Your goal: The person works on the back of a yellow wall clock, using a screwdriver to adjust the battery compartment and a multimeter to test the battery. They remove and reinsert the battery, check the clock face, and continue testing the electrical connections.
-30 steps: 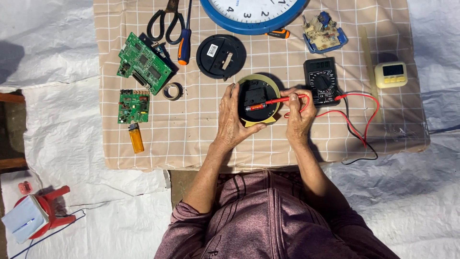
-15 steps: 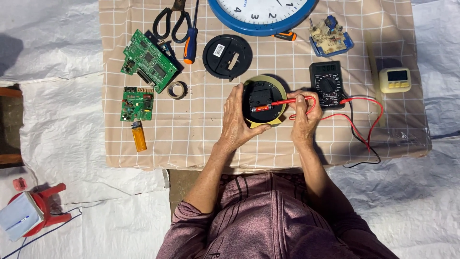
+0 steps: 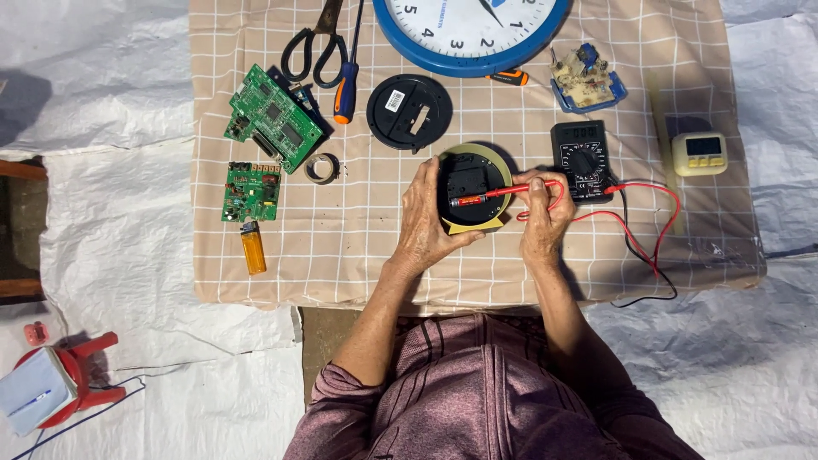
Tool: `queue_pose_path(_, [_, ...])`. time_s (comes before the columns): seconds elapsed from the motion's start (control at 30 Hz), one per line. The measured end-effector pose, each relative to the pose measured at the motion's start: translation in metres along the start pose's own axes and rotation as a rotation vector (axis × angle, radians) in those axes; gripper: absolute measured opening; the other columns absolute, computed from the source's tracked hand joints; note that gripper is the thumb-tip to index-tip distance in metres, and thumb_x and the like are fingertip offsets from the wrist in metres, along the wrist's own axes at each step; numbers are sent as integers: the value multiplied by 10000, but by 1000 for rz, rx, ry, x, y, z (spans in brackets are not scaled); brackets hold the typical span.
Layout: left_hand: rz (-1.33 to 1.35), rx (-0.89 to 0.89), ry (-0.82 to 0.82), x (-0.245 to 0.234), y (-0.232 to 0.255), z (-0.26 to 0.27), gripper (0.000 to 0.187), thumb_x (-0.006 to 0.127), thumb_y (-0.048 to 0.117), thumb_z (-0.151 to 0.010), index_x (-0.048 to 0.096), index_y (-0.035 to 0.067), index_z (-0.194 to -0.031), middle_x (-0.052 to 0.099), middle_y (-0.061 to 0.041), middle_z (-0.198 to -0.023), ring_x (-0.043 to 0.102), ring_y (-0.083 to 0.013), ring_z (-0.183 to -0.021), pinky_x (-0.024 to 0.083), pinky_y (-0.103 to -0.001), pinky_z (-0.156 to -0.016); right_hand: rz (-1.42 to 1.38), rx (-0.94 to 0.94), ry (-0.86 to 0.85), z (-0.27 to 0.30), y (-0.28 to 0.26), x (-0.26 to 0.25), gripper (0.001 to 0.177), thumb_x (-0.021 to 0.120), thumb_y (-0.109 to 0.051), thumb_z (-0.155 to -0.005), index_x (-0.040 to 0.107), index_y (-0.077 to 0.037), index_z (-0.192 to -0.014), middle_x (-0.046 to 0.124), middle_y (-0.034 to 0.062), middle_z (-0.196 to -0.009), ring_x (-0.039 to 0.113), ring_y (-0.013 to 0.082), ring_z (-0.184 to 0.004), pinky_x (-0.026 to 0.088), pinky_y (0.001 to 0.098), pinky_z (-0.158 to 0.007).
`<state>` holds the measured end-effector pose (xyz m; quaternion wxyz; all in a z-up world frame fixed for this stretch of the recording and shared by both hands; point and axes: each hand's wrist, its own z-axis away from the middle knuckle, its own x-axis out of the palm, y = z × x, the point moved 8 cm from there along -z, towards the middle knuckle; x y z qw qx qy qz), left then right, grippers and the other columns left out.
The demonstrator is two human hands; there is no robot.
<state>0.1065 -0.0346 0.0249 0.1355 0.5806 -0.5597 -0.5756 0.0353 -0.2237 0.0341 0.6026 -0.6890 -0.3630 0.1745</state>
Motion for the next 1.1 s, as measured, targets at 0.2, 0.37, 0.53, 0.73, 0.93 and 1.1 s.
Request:
queue_pose_path(0.2, [10, 3, 10, -1, 2, 0, 1368, 979, 406, -576, 163, 80, -1624, 331, -271, -1554, 321, -432, -1470, 236, -530, -1186, -22, 4, 16, 0, -1, -3, 140, 556, -161, -1044, 567, -25, -1014, 664, 163, -963, 704, 240, -948, 627, 376, -830])
queue_pose_path(0.37, [3, -6, 8, -2, 5, 0, 1368, 976, 412, -572, 166, 72, -1621, 348, -279, -1540, 322, -441, -1469, 227, -527, -1194, -54, 12, 25, 0, 1, -6, 132, 548, -148, -1045, 574, -23, -1012, 666, 170, -950, 717, 254, -930, 631, 383, -824])
queue_pose_path(0.53, [-5, -2, 4, -2, 8, -1, 1373, 974, 424, -566, 170, 64, -1619, 348, -286, -1541, 319, -447, -1470, 220, -532, -1199, -127, 34, 44, -2, 9, -12, 154, 537, -175, -1053, 566, -29, -1011, 665, 170, -935, 731, 258, -917, 641, 388, -819])
queue_pose_path(0.73, [-2, -19, 5, -2, 7, 0, 1379, 974, 421, -560, 165, 61, -1617, 361, -294, -1528, 332, -451, -1457, 217, -541, -1199, -276, 102, 92, -4, 31, -25, 147, 547, -214, -1067, 556, -68, -1079, 636, 100, -831, 727, 182, -798, 664, 338, -808])
queue_pose_path(0.93, [102, -44, 1, -1, -9, 4, 1371, 938, 478, -605, 122, 76, -1631, 364, -267, -1554, 342, -414, -1464, 206, -530, -1207, -375, 152, 124, -15, 33, -34, 106, 552, -191, -1054, 530, -118, -1128, 647, 105, -845, 745, 220, -829, 671, 411, -893])
queue_pose_path(1.1, [70, -106, 31, -6, -13, 5, 1181, 860, 506, -721, 233, -4, -1582, 443, -286, -1461, 405, -443, -1390, 194, -531, -1209, 84, -44, 6, -9, -13, -11, 111, 530, -52, -1050, 492, -56, -1154, 656, 197, -1006, 715, 269, -960, 608, 401, -903])
